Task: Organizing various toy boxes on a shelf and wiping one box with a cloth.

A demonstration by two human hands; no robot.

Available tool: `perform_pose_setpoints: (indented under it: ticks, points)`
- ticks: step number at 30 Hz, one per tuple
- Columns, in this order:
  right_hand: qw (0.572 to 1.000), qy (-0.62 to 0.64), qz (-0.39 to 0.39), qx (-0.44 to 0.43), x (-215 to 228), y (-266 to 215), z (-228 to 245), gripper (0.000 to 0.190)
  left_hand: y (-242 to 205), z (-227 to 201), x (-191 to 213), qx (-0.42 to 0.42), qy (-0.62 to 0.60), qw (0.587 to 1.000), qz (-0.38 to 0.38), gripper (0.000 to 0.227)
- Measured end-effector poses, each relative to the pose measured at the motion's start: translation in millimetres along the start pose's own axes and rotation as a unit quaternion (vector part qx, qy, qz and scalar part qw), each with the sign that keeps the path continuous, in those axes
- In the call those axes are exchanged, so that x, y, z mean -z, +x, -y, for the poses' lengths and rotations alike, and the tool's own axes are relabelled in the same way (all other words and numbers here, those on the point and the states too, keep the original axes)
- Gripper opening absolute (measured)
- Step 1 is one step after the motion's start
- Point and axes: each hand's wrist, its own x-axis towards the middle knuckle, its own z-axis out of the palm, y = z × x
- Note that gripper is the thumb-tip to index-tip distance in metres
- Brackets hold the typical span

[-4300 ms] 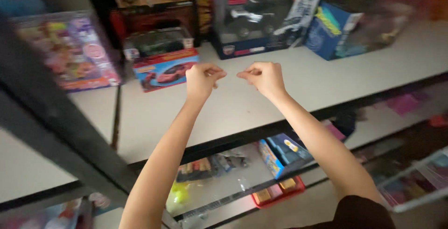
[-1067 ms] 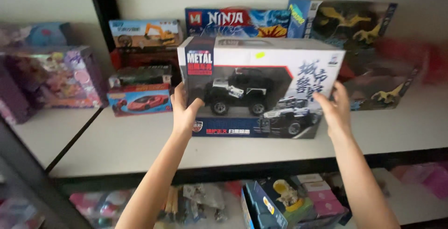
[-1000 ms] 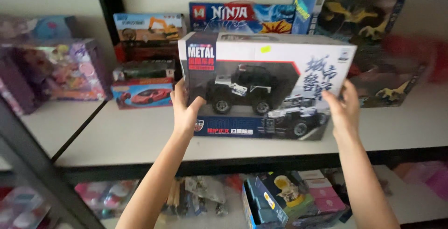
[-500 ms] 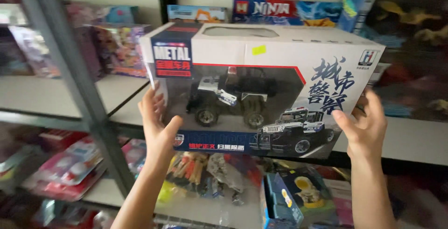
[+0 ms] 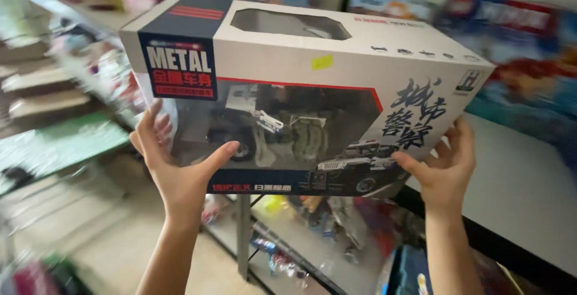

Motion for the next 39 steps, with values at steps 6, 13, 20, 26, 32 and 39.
perform_pose_setpoints:
  ticks: [6, 13, 20, 26, 32, 39]
  points:
    - [0.993, 0.085, 0.082, 0.004, -83.5, 0.0, -7.6, 0.094, -16.4, 10.8, 81.1, -0.019, 0.141, 0.984, -0.107, 0.111]
    - [0.955, 0.241, 0.159, -0.074, -189.5, -1.6, -18.4, 0.097, -11.6, 2.7, 161.2, -0.038, 0.251, 0.951, -0.175, 0.108]
    - [0.938, 0.265, 0.206, -0.087, -302.9, -22.1, -77.0, 0.097, 1.3, 33.2, 201.8, -0.007, 0.298, 0.928, -0.224, 0.108]
    - [0.908, 0.328, 0.227, -0.13, -404.7, -27.4, -116.6, 0.094, 35.5, 100.2, 230.3, 0.036, 0.276, 0.929, -0.243, 0.106]
    - [0.89, 0.338, 0.236, -0.194, -510.2, -29.9, -139.5, 0.099, 77.9, 181.2, 280.0, 0.018, 0.258, 0.929, -0.266, 0.103]
    - [0.943, 0.177, 0.266, -0.095, -604.1, -15.1, -162.3, 0.087, 117.7, 293.7, 335.7, 0.037, 0.189, 0.939, -0.285, 0.087]
